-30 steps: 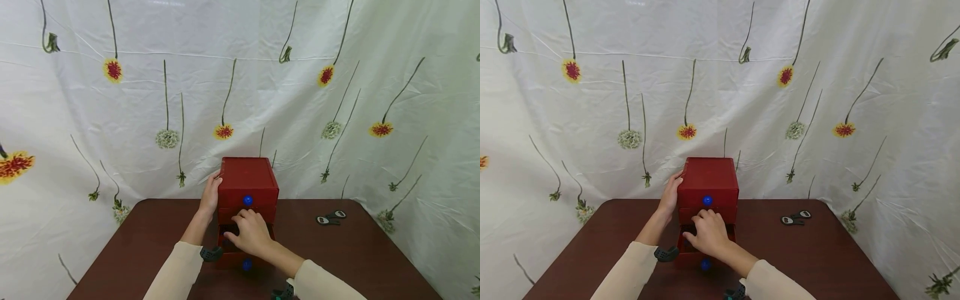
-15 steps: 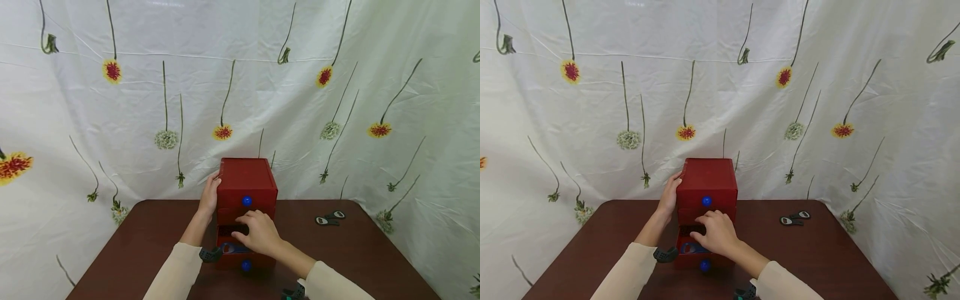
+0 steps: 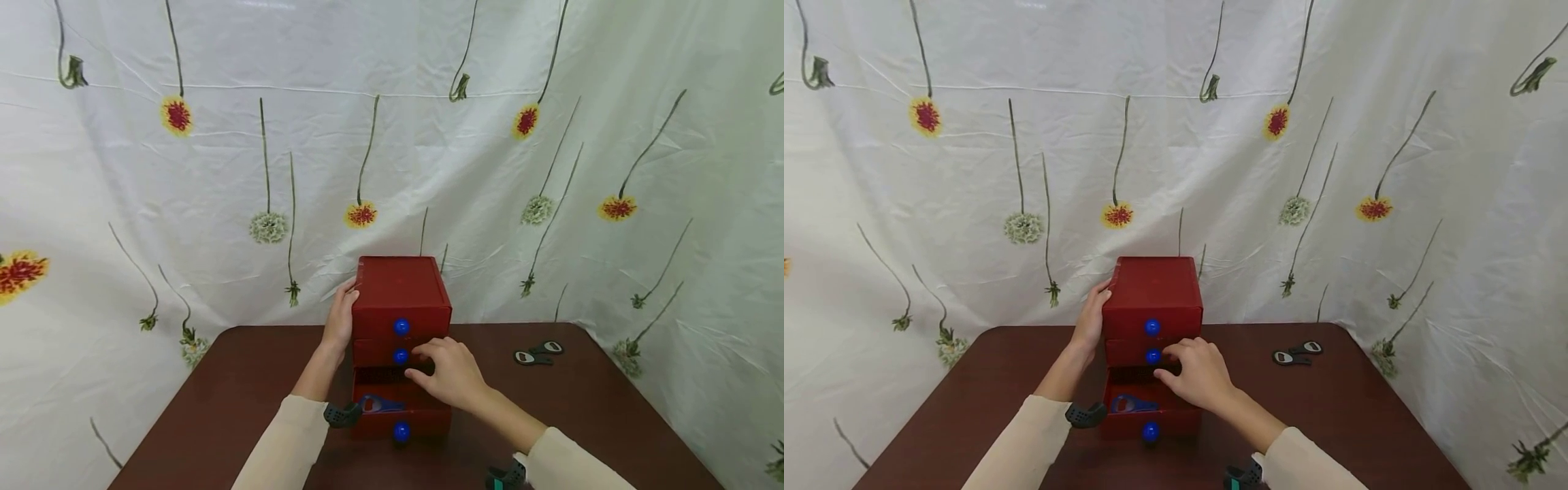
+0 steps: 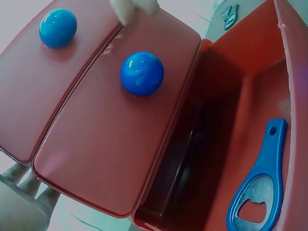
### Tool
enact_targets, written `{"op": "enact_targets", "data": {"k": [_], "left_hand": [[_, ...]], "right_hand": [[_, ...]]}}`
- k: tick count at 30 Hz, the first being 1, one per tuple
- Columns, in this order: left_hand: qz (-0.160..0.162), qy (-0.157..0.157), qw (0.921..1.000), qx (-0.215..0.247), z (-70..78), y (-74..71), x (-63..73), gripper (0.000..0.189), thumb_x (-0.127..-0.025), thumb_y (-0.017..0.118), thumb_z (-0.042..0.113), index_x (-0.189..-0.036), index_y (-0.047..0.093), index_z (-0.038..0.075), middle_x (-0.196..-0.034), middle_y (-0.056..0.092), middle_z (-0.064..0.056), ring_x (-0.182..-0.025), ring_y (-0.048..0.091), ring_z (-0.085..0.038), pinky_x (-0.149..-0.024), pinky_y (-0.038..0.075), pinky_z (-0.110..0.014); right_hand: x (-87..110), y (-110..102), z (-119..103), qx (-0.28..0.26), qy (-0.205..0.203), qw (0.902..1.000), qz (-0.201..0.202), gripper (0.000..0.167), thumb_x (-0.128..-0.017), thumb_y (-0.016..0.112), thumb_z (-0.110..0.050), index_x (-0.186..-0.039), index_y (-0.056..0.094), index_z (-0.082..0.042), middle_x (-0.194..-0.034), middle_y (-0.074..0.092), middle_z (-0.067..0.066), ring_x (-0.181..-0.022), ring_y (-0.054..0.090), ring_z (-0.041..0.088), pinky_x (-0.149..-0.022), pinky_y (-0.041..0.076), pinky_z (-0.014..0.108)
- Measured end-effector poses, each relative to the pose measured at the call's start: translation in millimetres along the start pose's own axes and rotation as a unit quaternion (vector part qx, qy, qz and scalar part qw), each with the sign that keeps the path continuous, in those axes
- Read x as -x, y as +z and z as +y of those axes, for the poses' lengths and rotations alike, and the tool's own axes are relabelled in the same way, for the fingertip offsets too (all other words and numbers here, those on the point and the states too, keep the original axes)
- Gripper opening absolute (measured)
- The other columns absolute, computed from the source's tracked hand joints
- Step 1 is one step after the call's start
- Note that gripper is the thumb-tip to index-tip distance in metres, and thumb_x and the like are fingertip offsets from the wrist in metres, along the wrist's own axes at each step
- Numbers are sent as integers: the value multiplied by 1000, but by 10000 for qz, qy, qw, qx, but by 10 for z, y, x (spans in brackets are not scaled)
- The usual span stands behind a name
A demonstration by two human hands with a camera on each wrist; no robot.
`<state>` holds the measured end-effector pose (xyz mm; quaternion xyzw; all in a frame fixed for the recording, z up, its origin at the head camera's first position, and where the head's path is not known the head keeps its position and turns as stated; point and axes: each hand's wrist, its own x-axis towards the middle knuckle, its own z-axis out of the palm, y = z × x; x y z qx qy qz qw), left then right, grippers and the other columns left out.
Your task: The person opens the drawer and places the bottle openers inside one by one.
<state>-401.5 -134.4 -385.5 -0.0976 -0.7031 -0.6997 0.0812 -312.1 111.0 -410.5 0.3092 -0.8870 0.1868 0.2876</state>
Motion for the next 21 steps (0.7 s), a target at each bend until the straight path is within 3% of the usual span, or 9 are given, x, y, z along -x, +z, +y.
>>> {"op": "enact_targets", "data": {"k": [9,16,21], "left_hand": [[116,58,9999,27,9,23,45,55,-111,37,35,-162,34,15,-161,36,-10,-143,35,-33,-117,24,-54],[140,118,9997,-134,-2,25,48,55,-111,38,37,-161,34,15,-164,31,-10,-150,25,-33,-120,16,-56],[138,138,9998,-92,-1,19,33,55,-111,38,36,-161,35,15,-163,32,-10,-149,27,-34,-119,18,-56]], "right_hand": [[120,-156,262,141,410,9991,3,35,-82,88,-37,-105,81,-12,-93,73,-1,-83,62,17,-69,52,36],[192,-257,510,343,664,9971,150,34,-83,88,-35,-105,80,-11,-93,74,0,-84,64,21,-71,53,40],[254,-342,720,453,1047,9932,240,36,-84,86,-35,-109,80,-11,-98,75,2,-90,67,26,-78,54,48]]}}
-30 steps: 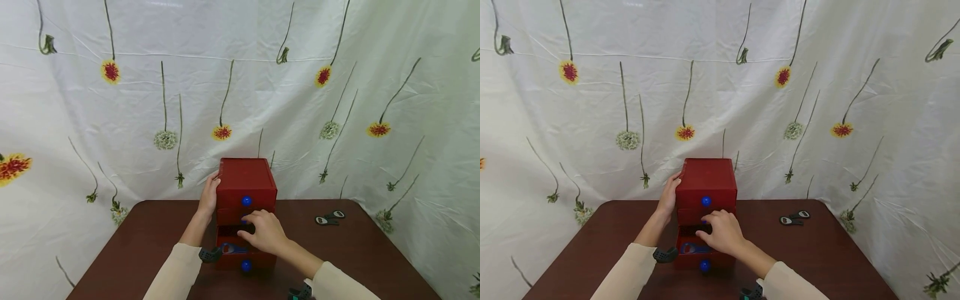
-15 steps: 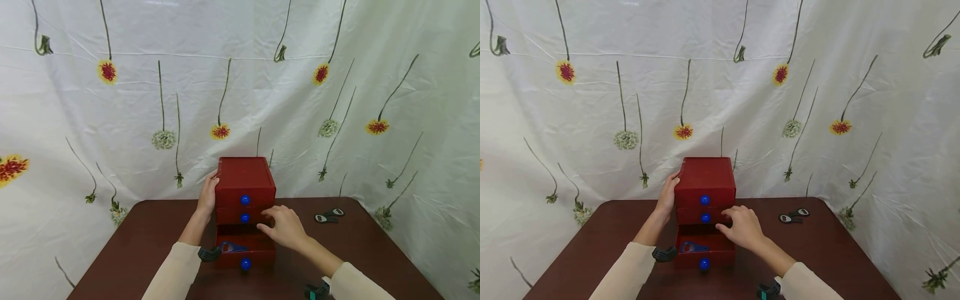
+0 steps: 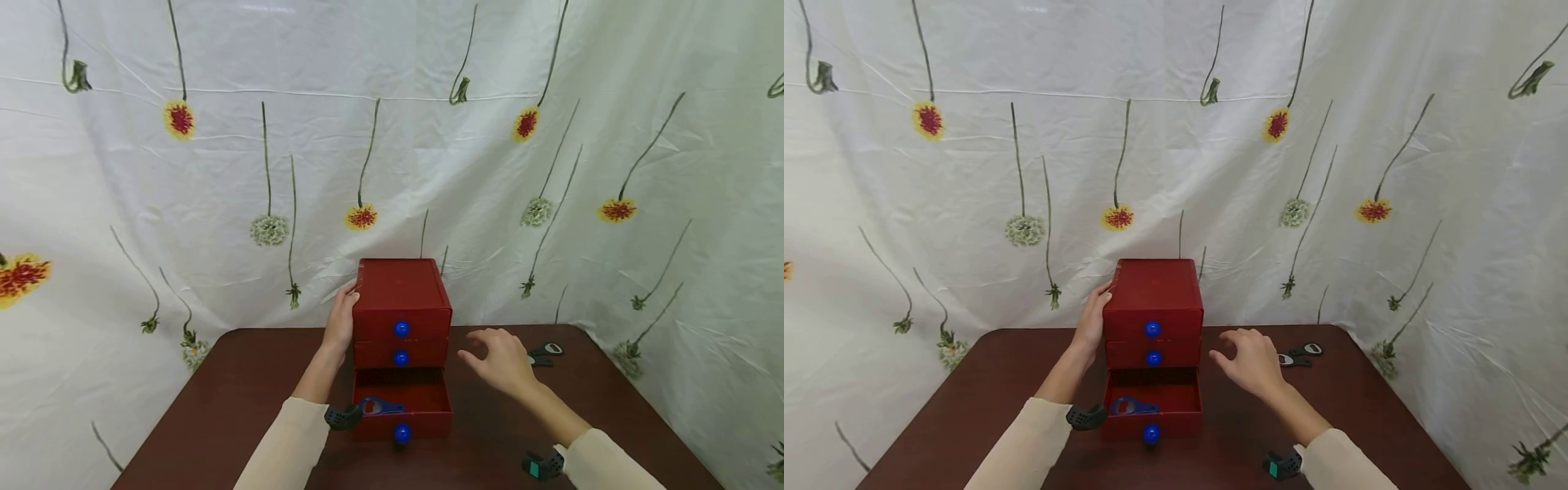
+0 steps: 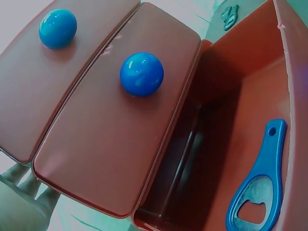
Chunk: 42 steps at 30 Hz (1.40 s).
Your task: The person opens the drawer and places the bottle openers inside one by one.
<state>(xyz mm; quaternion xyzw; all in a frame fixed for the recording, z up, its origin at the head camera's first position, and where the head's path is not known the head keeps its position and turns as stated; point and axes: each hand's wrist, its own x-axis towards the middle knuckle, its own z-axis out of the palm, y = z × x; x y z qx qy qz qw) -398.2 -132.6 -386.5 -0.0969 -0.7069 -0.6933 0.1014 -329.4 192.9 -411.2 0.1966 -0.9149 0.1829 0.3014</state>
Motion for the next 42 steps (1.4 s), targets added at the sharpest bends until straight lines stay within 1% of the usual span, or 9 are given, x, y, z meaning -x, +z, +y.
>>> {"op": "enact_targets", "data": {"k": [5,11,15,19,23,27,31,35,42], "left_hand": [[-2,33,10000,-6,5,-9,22,54,-111,37,35,-161,35,14,-161,35,-11,-146,32,-34,-118,21,-56],[-7,-52,9999,138,18,-3,13,53,-112,37,33,-162,34,13,-161,36,-12,-143,36,-34,-117,25,-54],[-128,-119,9995,247,136,25,15,53,-113,36,27,-162,32,9,-161,35,-15,-142,38,-37,-116,27,-54],[-141,-148,9996,210,245,38,62,52,-112,36,24,-161,33,7,-161,36,-16,-142,37,-37,-116,26,-55],[13,0,9999,145,133,32,47,52,-111,38,30,-160,37,13,-160,37,-12,-142,36,-34,-116,25,-54],[59,76,9999,115,14,18,23,53,-111,36,34,-161,35,14,-160,36,-11,-143,36,-34,-117,24,-55],[122,135,9998,47,-2,22,33,53,-111,37,34,-160,37,14,-160,38,-11,-143,36,-33,-117,24,-55],[209,183,9996,4,3,32,26,52,-110,39,33,-158,40,14,-158,41,-11,-141,39,-33,-116,27,-53],[180,113,9998,23,-4,9,20,53,-110,39,34,-159,39,14,-159,39,-11,-142,38,-34,-116,26,-55]], "right_hand": [[21,-50,233,9,355,9994,-20,37,-87,84,-34,-113,79,-8,-106,76,7,-98,68,33,-86,52,56],[33,-128,542,-98,830,9965,-45,38,-89,82,-33,-116,78,-6,-106,75,10,-99,68,36,-84,52,57],[56,-203,753,-255,1188,9926,16,42,-92,80,-32,-121,75,-3,-112,73,17,-105,66,42,-85,51,60],[130,-203,935,-464,1454,9882,-98,47,-95,77,-30,-128,70,2,-124,67,26,-114,61,48,-89,49,64],[213,-122,1096,-632,1632,9842,-283,50,-96,76,-27,-133,65,6,-130,61,31,-119,56,52,-92,46,66],[337,13,1262,-754,1937,9764,-583,58,-96,76,-27,-140,58,7,-140,52,35,-127,47,56,-97,41,70],[489,157,1418,-675,2325,9671,-778,65,-96,75,-30,-145,52,7,-145,46,36,-130,41,59,-93,36,78],[605,250,1513,-430,2572,9607,-958,72,-94,75,-37,-147,50,6,-150,40,36,-132,38,60,-91,34,80],[629,298,1532,-271,2762,9538,-1152,80,-92,74,-46,-147,47,7,-152,37,37,-132,38,59,-93,32,79]]}}
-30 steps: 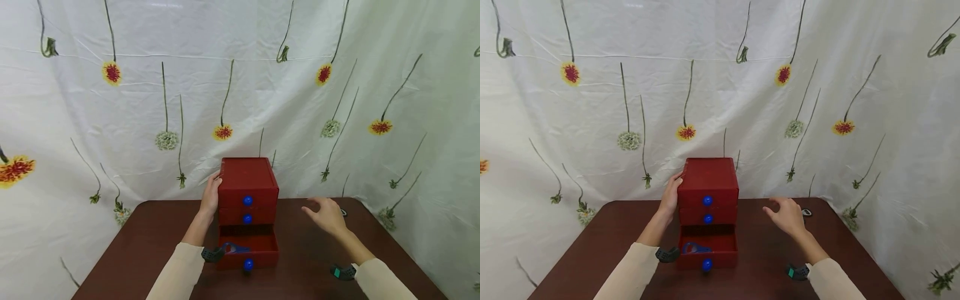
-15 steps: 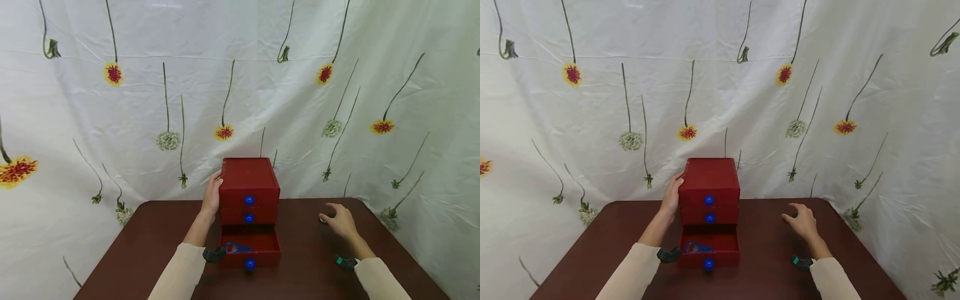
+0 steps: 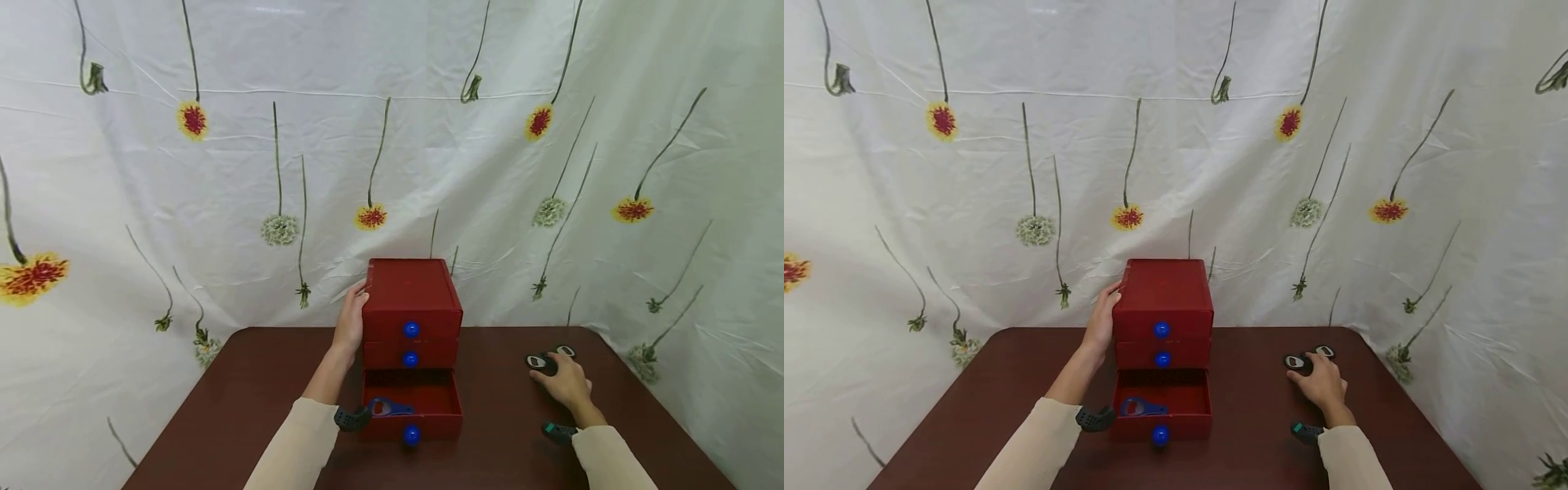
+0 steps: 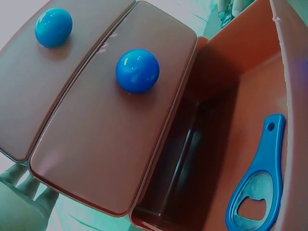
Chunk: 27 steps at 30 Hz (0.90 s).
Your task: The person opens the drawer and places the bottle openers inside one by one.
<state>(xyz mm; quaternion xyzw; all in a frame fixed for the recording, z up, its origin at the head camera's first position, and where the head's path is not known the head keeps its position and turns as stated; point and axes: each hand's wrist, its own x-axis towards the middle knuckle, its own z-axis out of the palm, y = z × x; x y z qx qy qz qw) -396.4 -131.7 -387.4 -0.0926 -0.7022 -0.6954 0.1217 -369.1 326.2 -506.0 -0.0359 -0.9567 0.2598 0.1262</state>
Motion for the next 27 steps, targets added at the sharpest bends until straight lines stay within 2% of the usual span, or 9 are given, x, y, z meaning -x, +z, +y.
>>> {"op": "enact_targets", "data": {"k": [9,17,27], "left_hand": [[76,26,9999,-69,3,-10,2,52,-110,38,33,-158,40,15,-157,41,-11,-141,39,-34,-116,26,-54],[63,-1,10000,-46,-3,-8,-13,52,-110,38,35,-159,39,16,-157,41,-10,-140,39,-33,-116,26,-55],[40,39,10000,-42,6,12,3,52,-110,38,34,-158,40,15,-156,42,-10,-139,41,-33,-115,28,-53]], "right_hand": [[-33,-28,33,316,99,9994,-115,86,-93,67,-60,-146,51,6,-152,38,35,-134,35,59,-96,31,78],[-43,-30,46,295,-6,9994,-151,73,-96,66,-58,-141,61,-1,-149,40,33,-130,33,63,-94,30,79],[-29,36,73,350,-126,9993,23,71,-97,67,-52,-133,57,8,-137,51,34,-123,43,57,-92,32,77]]}}
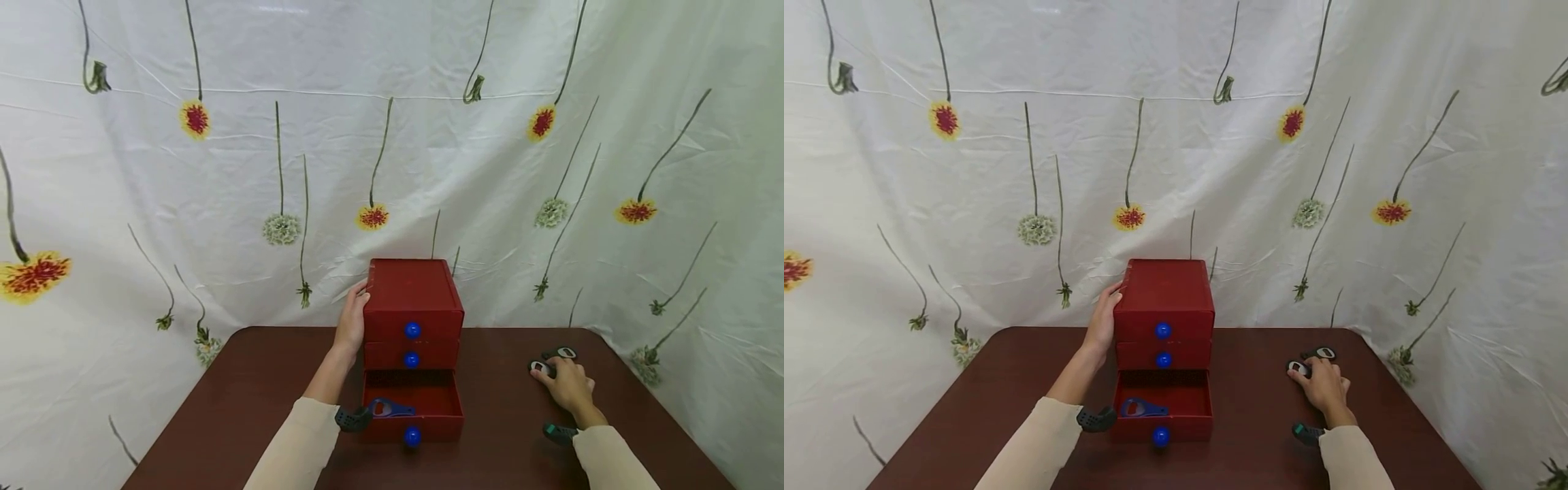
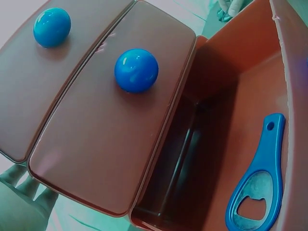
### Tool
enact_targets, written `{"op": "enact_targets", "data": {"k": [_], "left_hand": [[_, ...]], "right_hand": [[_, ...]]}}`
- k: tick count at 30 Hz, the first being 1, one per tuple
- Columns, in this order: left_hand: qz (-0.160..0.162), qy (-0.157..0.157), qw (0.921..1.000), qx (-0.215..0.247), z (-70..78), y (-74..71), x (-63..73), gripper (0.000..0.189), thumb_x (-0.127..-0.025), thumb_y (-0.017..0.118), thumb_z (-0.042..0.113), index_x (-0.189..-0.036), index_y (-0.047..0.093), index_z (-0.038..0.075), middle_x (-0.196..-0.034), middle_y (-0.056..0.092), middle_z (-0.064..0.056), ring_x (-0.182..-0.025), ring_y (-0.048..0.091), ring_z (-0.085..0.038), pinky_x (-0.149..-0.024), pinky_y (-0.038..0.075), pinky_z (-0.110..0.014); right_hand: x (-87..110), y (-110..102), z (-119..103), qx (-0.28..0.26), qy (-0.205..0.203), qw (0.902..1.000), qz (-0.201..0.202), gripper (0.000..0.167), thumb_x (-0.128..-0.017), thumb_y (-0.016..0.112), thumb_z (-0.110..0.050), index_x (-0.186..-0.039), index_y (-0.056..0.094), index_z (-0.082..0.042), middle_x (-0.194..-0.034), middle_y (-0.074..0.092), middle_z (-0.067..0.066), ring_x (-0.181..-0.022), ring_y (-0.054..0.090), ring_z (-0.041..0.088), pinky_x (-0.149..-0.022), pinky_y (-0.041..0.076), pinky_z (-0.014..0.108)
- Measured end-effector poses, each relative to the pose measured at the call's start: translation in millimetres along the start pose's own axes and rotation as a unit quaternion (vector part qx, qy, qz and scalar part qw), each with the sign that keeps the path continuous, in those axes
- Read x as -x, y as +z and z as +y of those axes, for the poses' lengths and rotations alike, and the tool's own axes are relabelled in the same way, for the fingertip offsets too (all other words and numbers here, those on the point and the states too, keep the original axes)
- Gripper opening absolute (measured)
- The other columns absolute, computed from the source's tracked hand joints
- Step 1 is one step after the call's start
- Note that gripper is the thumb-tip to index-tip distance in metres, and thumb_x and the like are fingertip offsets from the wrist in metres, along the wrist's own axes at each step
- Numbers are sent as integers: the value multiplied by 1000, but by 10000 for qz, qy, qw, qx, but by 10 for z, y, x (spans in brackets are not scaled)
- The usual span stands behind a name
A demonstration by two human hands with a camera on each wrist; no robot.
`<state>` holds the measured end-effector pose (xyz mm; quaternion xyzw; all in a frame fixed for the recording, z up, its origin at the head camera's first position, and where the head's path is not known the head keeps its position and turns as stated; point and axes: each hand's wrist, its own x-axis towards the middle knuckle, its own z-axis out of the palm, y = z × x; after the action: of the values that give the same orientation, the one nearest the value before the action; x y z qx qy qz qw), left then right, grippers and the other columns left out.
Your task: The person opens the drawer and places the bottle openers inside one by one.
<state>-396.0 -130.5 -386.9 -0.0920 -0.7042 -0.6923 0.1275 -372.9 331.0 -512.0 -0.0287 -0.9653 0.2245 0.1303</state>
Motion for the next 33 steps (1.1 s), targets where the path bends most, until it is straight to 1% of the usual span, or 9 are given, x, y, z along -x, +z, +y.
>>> {"op": "enact_targets", "data": {"k": [4,8,13,17,20,24,25,27,33], "left_hand": [[1,23,10000,-75,7,22,-4,52,-110,39,34,-158,40,15,-157,41,-10,-140,40,-33,-116,27,-53],[6,51,10000,-67,12,30,-7,52,-110,38,33,-158,40,14,-157,41,-12,-140,40,-34,-116,27,-54],[7,25,10000,-2,19,19,-6,51,-110,38,33,-158,40,14,-156,42,-11,-139,41,-33,-115,27,-53],[-38,25,9999,107,13,-1,-19,51,-111,37,32,-159,39,14,-157,41,-11,-139,40,-33,-115,27,-52],[-74,-18,9999,116,53,-6,3,52,-112,36,31,-160,37,12,-158,40,-13,-141,38,-34,-116,26,-53],[-35,-46,10000,-19,47,4,10,52,-111,37,32,-159,38,13,-159,38,-12,-143,36,-34,-117,24,-54],[-13,-7,10000,-45,-3,9,-10,52,-110,37,34,-159,39,14,-159,38,-11,-144,35,-33,-117,23,-55],[10,-15,10000,-88,-7,7,-10,52,-110,37,34,-159,39,15,-159,38,-11,-144,34,-34,-117,23,-55],[3,-22,10000,-39,-22,1,-19,52,-110,37,35,-159,39,16,-159,39,-10,-143,36,-33,-117,24,-55]], "right_hand": [[-2,-9,2,-10,-132,9997,187,69,-97,68,-51,-128,60,10,-130,57,32,-115,51,53,-87,38,72],[-18,-31,-26,-117,-587,9973,436,64,-96,72,-47,-121,65,11,-117,64,30,-103,61,47,-81,47,64],[-49,-56,-132,-251,-1076,9928,470,61,-94,76,-43,-116,66,13,-108,66,25,-101,62,44,-83,51,59],[-80,-66,-282,-302,-1280,9903,441,59,-93,77,-42,-115,66,11,-110,65,24,-106,59,46,-88,49,60],[-87,-67,-397,-325,-1385,9888,453,57,-92,78,-42,-116,67,9,-112,65,23,-108,59,45,-90,48,61],[-79,-70,-550,-436,-1563,9858,440,54,-92,79,-41,-115,69,7,-111,65,19,-107,58,41,-89,48,58],[-78,-71,-586,-467,-1606,9849,438,53,-91,79,-41,-115,69,6,-111,65,18,-107,58,40,-89,48,57],[-78,-74,-651,-523,-1695,9832,429,52,-91,80,-40,-114,69,5,-111,65,17,-106,58,38,-87,49,56],[-36,-93,-811,-681,-1909,9781,466,49,-89,82,-37,-113,70,3,-111,65,15,-107,58,36,-88,49,55]]}}
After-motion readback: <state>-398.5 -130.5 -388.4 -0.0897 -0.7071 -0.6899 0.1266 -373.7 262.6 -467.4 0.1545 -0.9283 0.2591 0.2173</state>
